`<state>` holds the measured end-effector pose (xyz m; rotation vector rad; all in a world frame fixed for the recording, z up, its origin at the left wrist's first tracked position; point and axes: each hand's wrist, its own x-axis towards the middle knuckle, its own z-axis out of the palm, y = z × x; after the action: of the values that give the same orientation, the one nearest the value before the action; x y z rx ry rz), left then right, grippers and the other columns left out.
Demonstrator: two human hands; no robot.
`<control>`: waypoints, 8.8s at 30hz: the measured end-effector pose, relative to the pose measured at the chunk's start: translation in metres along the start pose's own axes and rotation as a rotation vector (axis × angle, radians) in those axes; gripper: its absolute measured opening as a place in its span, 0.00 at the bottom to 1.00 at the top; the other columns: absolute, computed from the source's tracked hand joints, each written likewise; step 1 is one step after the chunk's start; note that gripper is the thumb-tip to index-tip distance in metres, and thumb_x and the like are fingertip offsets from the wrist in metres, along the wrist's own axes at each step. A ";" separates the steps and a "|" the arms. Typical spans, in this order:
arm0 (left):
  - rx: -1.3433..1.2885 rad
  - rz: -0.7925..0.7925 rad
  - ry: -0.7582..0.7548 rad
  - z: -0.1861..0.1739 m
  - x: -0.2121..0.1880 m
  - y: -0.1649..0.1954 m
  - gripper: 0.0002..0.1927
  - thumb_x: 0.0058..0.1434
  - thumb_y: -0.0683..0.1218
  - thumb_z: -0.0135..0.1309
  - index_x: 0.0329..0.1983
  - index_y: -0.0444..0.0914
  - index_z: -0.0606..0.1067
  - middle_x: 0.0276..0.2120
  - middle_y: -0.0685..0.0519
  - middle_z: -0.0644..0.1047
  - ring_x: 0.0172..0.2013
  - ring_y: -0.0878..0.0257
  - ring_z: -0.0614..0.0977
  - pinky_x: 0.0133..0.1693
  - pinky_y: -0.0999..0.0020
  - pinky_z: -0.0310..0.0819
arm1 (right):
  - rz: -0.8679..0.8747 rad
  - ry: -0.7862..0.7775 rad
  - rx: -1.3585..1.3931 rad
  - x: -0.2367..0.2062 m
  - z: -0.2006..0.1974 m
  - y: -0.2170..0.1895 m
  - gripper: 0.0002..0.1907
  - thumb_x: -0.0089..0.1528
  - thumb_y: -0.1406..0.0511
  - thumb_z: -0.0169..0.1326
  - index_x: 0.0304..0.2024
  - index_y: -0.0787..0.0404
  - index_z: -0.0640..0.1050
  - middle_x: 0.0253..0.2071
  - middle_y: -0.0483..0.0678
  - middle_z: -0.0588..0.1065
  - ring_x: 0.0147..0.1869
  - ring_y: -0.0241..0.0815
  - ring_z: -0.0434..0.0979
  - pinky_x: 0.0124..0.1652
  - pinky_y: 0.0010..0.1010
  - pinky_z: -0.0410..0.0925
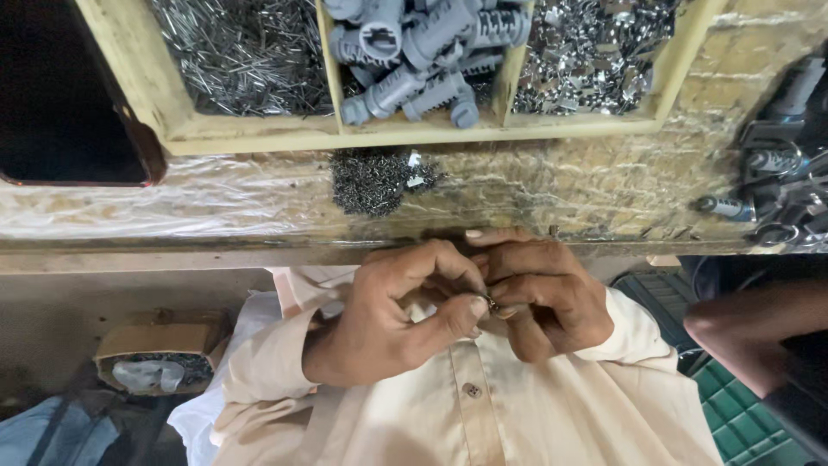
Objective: The person sits at a workbench assembling small spray nozzle components by hand. They pick gray plastic nozzle bodies, metal springs and small inserts from a compartment box, press the parts together, attach a blue cap, and place the finished nozzle on a pile to the right, repeating the cycle.
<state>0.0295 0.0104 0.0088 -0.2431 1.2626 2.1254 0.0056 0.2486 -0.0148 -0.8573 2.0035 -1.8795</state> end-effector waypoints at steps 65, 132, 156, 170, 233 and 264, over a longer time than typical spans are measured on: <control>-0.155 0.241 -0.016 -0.012 -0.006 -0.009 0.05 0.72 0.39 0.55 0.47 0.32 0.74 0.38 0.55 0.78 0.37 0.74 0.78 0.40 0.77 0.75 | 0.154 -0.157 0.152 0.058 0.002 -0.023 0.05 0.71 0.70 0.49 0.49 0.64 0.69 0.48 0.53 0.67 0.51 0.43 0.73 0.69 0.52 0.65; 0.278 0.597 0.153 -0.027 0.018 -0.003 0.09 0.60 0.35 0.58 0.43 0.35 0.76 0.33 0.55 0.75 0.25 0.72 0.73 0.27 0.77 0.68 | -0.323 -1.170 -1.388 0.268 0.019 -0.027 0.17 0.48 0.60 0.60 0.36 0.62 0.76 0.33 0.45 0.72 0.44 0.45 0.73 0.48 0.35 0.69; -0.305 0.517 0.047 -0.022 0.007 -0.006 0.04 0.76 0.39 0.50 0.46 0.31 0.71 0.42 0.46 0.77 0.38 0.65 0.81 0.41 0.72 0.81 | 0.163 -0.336 -0.497 0.124 0.008 -0.071 0.11 0.54 0.74 0.49 0.38 0.59 0.73 0.47 0.59 0.77 0.57 0.64 0.75 0.64 0.57 0.66; -0.140 0.388 0.060 -0.009 0.008 -0.012 0.06 0.74 0.39 0.50 0.48 0.29 0.68 0.46 0.43 0.76 0.40 0.64 0.80 0.42 0.70 0.81 | 0.209 0.145 -0.621 0.041 -0.022 -0.022 0.12 0.62 0.78 0.50 0.47 0.70 0.67 0.50 0.63 0.72 0.52 0.53 0.78 0.51 0.37 0.72; 0.099 0.518 0.283 0.018 -0.005 -0.029 0.04 0.71 0.38 0.55 0.46 0.32 0.74 0.40 0.48 0.76 0.35 0.66 0.77 0.39 0.75 0.72 | 0.296 -0.017 -0.024 0.032 0.015 -0.032 0.11 0.60 0.77 0.57 0.44 0.68 0.73 0.55 0.61 0.74 0.62 0.55 0.76 0.75 0.54 0.57; 0.075 0.546 0.005 -0.023 0.019 -0.012 0.07 0.71 0.41 0.55 0.48 0.32 0.74 0.47 0.48 0.77 0.44 0.66 0.83 0.41 0.73 0.86 | -0.355 -0.366 -1.240 0.231 -0.019 -0.055 0.12 0.61 0.77 0.60 0.47 0.74 0.77 0.65 0.70 0.68 0.69 0.71 0.66 0.66 0.63 0.56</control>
<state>0.0186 0.0030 -0.0206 0.1499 1.5387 2.5152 -0.1750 0.1315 0.0876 -1.7279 2.7434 -0.2682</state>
